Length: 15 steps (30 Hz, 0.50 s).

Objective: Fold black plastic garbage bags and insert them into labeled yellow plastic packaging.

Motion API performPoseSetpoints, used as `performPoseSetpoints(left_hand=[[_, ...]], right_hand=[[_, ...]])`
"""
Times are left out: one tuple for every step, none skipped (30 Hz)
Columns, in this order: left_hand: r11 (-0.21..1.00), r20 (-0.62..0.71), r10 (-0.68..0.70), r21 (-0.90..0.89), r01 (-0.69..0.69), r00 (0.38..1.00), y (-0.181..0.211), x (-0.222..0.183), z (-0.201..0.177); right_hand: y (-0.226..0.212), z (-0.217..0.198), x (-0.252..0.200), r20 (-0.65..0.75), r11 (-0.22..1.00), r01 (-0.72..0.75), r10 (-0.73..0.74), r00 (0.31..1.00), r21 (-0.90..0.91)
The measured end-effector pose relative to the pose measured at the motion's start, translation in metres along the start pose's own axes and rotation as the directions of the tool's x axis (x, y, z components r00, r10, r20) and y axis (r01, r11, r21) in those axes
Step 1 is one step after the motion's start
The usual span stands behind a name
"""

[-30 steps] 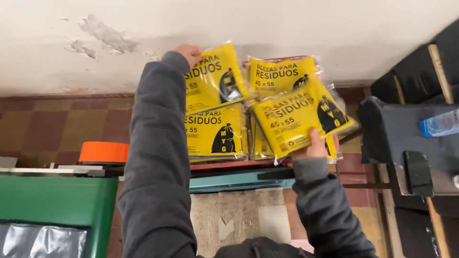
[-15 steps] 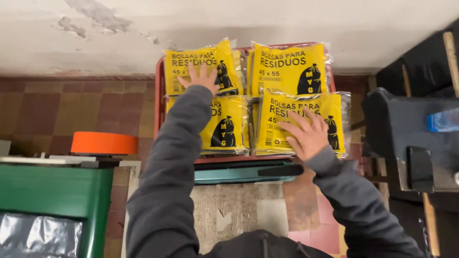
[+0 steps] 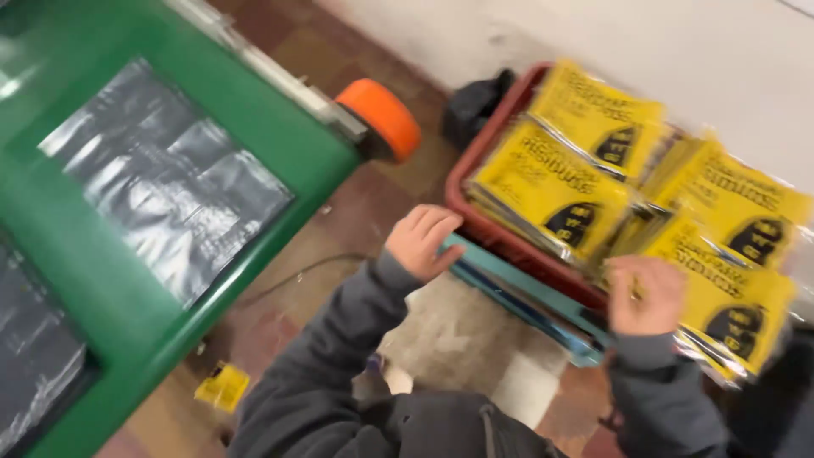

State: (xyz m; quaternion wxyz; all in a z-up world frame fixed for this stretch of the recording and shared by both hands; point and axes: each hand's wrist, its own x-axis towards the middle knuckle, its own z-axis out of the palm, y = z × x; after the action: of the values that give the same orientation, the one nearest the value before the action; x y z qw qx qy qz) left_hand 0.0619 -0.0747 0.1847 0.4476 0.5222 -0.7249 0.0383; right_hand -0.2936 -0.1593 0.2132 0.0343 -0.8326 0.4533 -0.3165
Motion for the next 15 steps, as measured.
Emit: performPoseSetpoints(left_hand=[[0.984, 0.039, -0.134, 0.126, 0.128, 0.99, -0.013, -0.042, -0.024], [0.936, 0.061, -0.272, 0.249, 0.249, 0.96, -0.024, -0.085, -0.046], [0.925, 0.039, -0.29, 0.269, 0.269, 0.956, -0.035, -0.118, -0.07], [0.853, 0.016, -0.361, 0.41, 0.324, 0.932, -0.046, -0.152, -0.095], [0.758, -0.018, -0.429, 0.538, 0.37, 0.903, -0.057, -0.189, -0.122], [0.738, -0.044, -0.442, 0.549, 0.391, 0.896, -0.068, -0.213, -0.146], [0.617, -0.065, -0.524, 0.659, 0.431, 0.849, -0.08, -0.237, -0.169], [0.478, -0.099, -0.6, 0.751, 0.455, 0.794, -0.093, -0.26, -0.192], [0.462, -0.116, -0.606, 0.754, 0.467, 0.787, -0.104, -0.281, -0.204], [0.374, -0.151, -0.656, 0.786, 0.493, 0.739, -0.116, -0.302, -0.218], [0.282, -0.191, -0.695, 0.814, 0.507, 0.693, -0.136, -0.32, -0.239], [0.264, -0.21, -0.694, 0.816, 0.514, 0.689, -0.147, -0.329, -0.251], [0.35, -0.143, -0.722, 0.769, 0.535, 0.677, -0.152, -0.339, -0.259], [0.429, -0.074, -0.741, 0.712, 0.556, 0.667, -0.157, -0.348, -0.264], [0.418, -0.076, -0.75, 0.716, 0.56, 0.657, -0.157, -0.356, -0.269]], right_hand=[[-0.04, 0.023, 0.004, 0.083, 0.955, 0.014, -0.04, 0.996, 0.297], [-0.079, 0.046, 0.005, 0.161, 0.824, -0.006, -0.104, 0.982, 0.567], [-0.108, 0.083, 0.004, 0.166, 0.813, 0.013, -0.135, 0.977, 0.581], [-0.138, 0.121, 0.002, 0.226, 0.744, 0.058, -0.274, 0.935, 0.666], [-0.173, 0.159, -0.002, 0.268, 0.664, 0.086, -0.412, 0.871, 0.743], [-0.208, 0.192, 0.006, 0.267, 0.65, 0.1, -0.441, 0.857, 0.753], [-0.243, 0.226, 0.013, 0.348, 0.667, 0.026, -0.422, 0.837, 0.745], [-0.279, 0.261, 0.02, 0.427, 0.684, -0.045, -0.402, 0.81, 0.728], [-0.298, 0.302, 0.027, 0.427, 0.677, -0.036, -0.421, 0.8, 0.735], [-0.32, 0.344, 0.034, 0.337, 0.741, 0.1, -0.415, 0.845, 0.664], [-0.35, 0.39, 0.048, 0.23, 0.789, 0.227, -0.419, 0.878, 0.571], [-0.373, 0.413, 0.065, 0.222, 0.776, 0.241, -0.436, 0.872, 0.582], [-0.39, 0.432, 0.076, 0.353, 0.915, 0.15, -0.291, 0.889, 0.374], [-0.406, 0.453, 0.087, 0.443, 0.989, 0.062, -0.116, 0.889, 0.134], [-0.42, 0.459, 0.093, 0.453, 0.988, 0.063, -0.122, 0.883, 0.142]])
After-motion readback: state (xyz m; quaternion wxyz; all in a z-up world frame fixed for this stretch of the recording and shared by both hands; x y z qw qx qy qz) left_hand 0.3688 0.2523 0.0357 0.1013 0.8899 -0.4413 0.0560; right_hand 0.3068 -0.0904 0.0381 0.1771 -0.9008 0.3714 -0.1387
